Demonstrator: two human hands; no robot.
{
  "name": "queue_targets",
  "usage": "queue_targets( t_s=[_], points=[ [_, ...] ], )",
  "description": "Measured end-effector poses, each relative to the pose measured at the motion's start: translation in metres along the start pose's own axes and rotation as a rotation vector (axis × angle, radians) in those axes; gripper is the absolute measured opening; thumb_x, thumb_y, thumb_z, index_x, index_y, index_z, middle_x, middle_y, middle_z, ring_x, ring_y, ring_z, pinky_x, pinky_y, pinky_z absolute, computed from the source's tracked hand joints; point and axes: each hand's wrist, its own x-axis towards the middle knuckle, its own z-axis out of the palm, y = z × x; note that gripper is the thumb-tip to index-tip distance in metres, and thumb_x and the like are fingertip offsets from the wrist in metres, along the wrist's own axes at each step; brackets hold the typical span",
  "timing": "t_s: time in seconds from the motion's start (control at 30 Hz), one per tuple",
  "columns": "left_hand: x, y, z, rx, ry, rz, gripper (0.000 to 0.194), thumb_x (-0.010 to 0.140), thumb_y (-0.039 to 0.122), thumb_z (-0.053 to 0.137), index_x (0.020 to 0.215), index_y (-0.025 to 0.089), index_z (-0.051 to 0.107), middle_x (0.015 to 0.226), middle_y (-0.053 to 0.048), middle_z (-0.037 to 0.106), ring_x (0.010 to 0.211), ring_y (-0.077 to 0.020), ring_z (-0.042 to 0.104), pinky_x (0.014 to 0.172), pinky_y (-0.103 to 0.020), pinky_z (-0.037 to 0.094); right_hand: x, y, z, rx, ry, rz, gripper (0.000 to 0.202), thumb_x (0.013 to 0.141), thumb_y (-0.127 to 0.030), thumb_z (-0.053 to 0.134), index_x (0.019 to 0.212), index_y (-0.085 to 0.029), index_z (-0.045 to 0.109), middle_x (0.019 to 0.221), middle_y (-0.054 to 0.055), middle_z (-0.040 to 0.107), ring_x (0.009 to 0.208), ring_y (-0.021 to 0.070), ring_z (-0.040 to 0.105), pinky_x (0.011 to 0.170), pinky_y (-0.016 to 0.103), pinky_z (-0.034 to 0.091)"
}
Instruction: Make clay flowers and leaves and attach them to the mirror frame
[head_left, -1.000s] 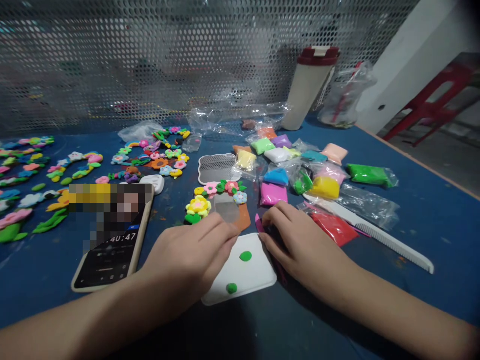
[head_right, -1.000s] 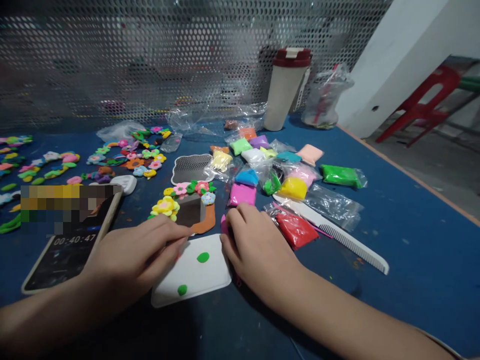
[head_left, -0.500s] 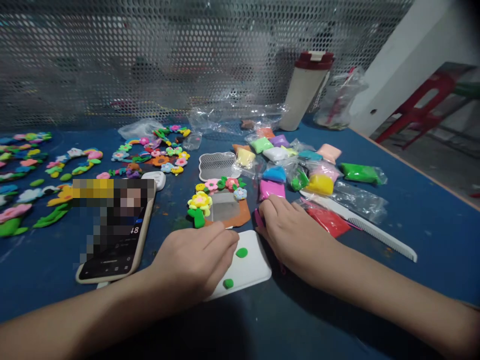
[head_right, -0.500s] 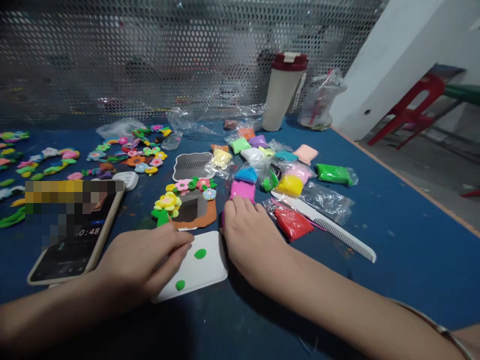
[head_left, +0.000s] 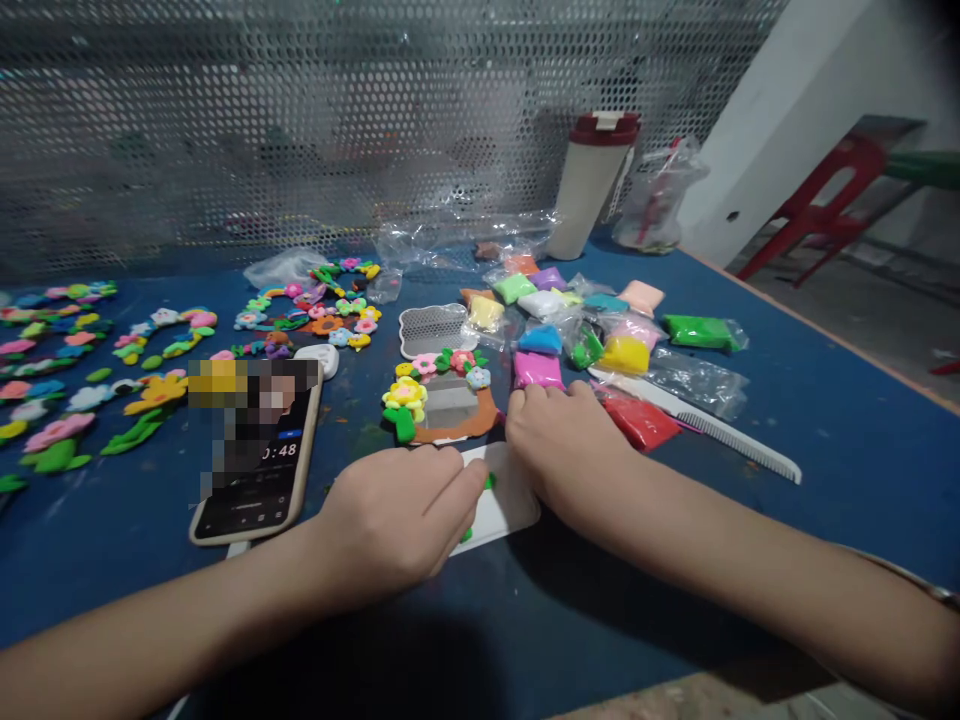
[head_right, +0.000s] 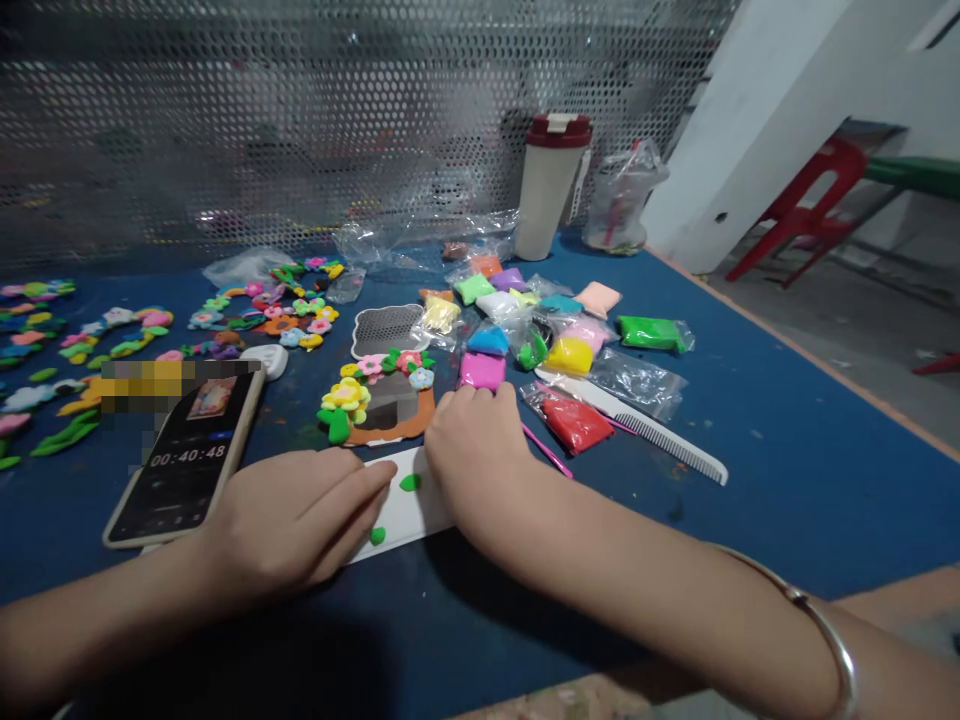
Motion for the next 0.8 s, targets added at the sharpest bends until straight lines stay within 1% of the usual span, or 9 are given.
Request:
queue_targets(
  t_s=[0.07,0.13,0.27,0.33,0.4,0.47,0.53,0.67,0.8],
  points=[
    [-0.001,0.001,-0.002,0.017,0.006,0.021,0.014,0.082,0.014,0.056,0.094,0.008,0.058,0.059,0.0,0.06,0.051,-0.0158,0.054,0.045,-0.03,0.034,-0.001,0.007,0.0,0.051,-0.021,-0.011,0.02,0.077,-0.002,0.049,0.079,-0.01,0.067,0.081,0.018,0.069,0.07,0.0288,0.064,0.054,0.033,0.04],
    [-0.001,0.001,-0.002,0.02,-0.002,-0.012,0.012,0.083,0.014,0.055,0.093,0.01,0.058,0.062,-0.001,0.061,0.053,-0.0161,0.055,0.047,-0.029,0.036,-0.001,0.015,0.001,0.102,-0.019,-0.001,0.018,0.079,-0.005,0.048,0.078,-0.012,0.065,0.071,0.013,0.068,0.059,0.0232,0.063,0.047,0.028,0.036],
    [0.003,-0.002,-0.001,-0.083,-0.077,-0.246,0.016,0.089,0.019,0.047,0.101,0.013,0.056,0.08,-0.004,0.064,0.069,-0.0168,0.061,0.055,-0.026,0.042,-0.002,0.031,0.003,0.174,0.105,0.044,0.021,0.088,-0.01,0.038,0.094,-0.013,0.058,0.08,0.011,0.068,0.063,0.0196,0.061,0.048,0.026,0.034],
    [0.004,-0.005,-0.001,-0.154,-0.075,-0.376,0.023,0.092,0.025,0.045,0.11,0.011,0.052,0.09,-0.007,0.063,0.077,-0.017,0.061,0.058,-0.025,0.044,-0.003,0.034,0.006,0.269,0.191,-0.052,0.018,0.091,-0.013,0.038,0.1,-0.017,0.053,0.084,0.006,0.066,0.065,0.0162,0.059,0.05,0.023,0.035],
    [0.005,-0.008,-0.001,-0.226,-0.077,-0.462,0.025,0.092,0.027,0.045,0.11,0.011,0.052,0.093,-0.008,0.061,0.078,-0.0161,0.061,0.058,-0.023,0.045,-0.003,0.035,0.011,0.425,0.295,-0.257,0.014,0.091,-0.015,0.041,0.098,-0.02,0.052,0.082,0.003,0.065,0.064,0.0137,0.058,0.052,0.022,0.035],
    [0.006,-0.01,0.0,-0.294,-0.118,-0.457,0.019,0.094,0.025,0.041,0.098,0.014,0.056,0.085,-0.005,0.06,0.071,-0.0142,0.06,0.057,-0.022,0.045,-0.004,0.035,0.019,0.538,0.333,-0.438,0.012,0.092,-0.014,0.042,0.09,-0.019,0.053,0.083,0.002,0.064,0.069,0.0133,0.058,0.058,0.021,0.038],
    [0.006,-0.011,0.001,-0.327,-0.159,-0.395,0.025,0.095,0.023,0.036,0.084,0.016,0.057,0.077,-0.003,0.059,0.065,-0.0132,0.058,0.056,-0.022,0.045,-0.005,0.035,0.029,0.647,0.333,-0.502,0.012,0.091,-0.013,0.044,0.088,-0.018,0.054,0.084,0.003,0.063,0.074,0.0134,0.058,0.063,0.021,0.04],
    [0.005,-0.008,0.004,-0.33,-0.196,-0.383,0.028,0.095,0.023,0.035,0.078,0.017,0.056,0.072,-0.002,0.057,0.061,-0.0138,0.056,0.054,-0.023,0.043,-0.009,0.038,0.042,0.833,0.347,-0.506,0.011,0.092,-0.013,0.044,0.089,-0.016,0.054,0.08,0.002,0.06,0.07,0.011,0.055,0.062,0.019,0.042],
    [0.002,-0.002,0.007,-0.349,-0.204,-0.377,0.023,0.092,0.022,0.041,0.074,0.017,0.055,0.068,-0.001,0.056,0.059,-0.0129,0.053,0.051,-0.023,0.039,-0.011,0.04,0.047,0.955,0.361,-0.468,0.011,0.09,-0.017,0.05,0.082,-0.016,0.057,0.084,0.004,0.056,0.076,0.0122,0.054,0.067,0.021,0.043]
  ],
)
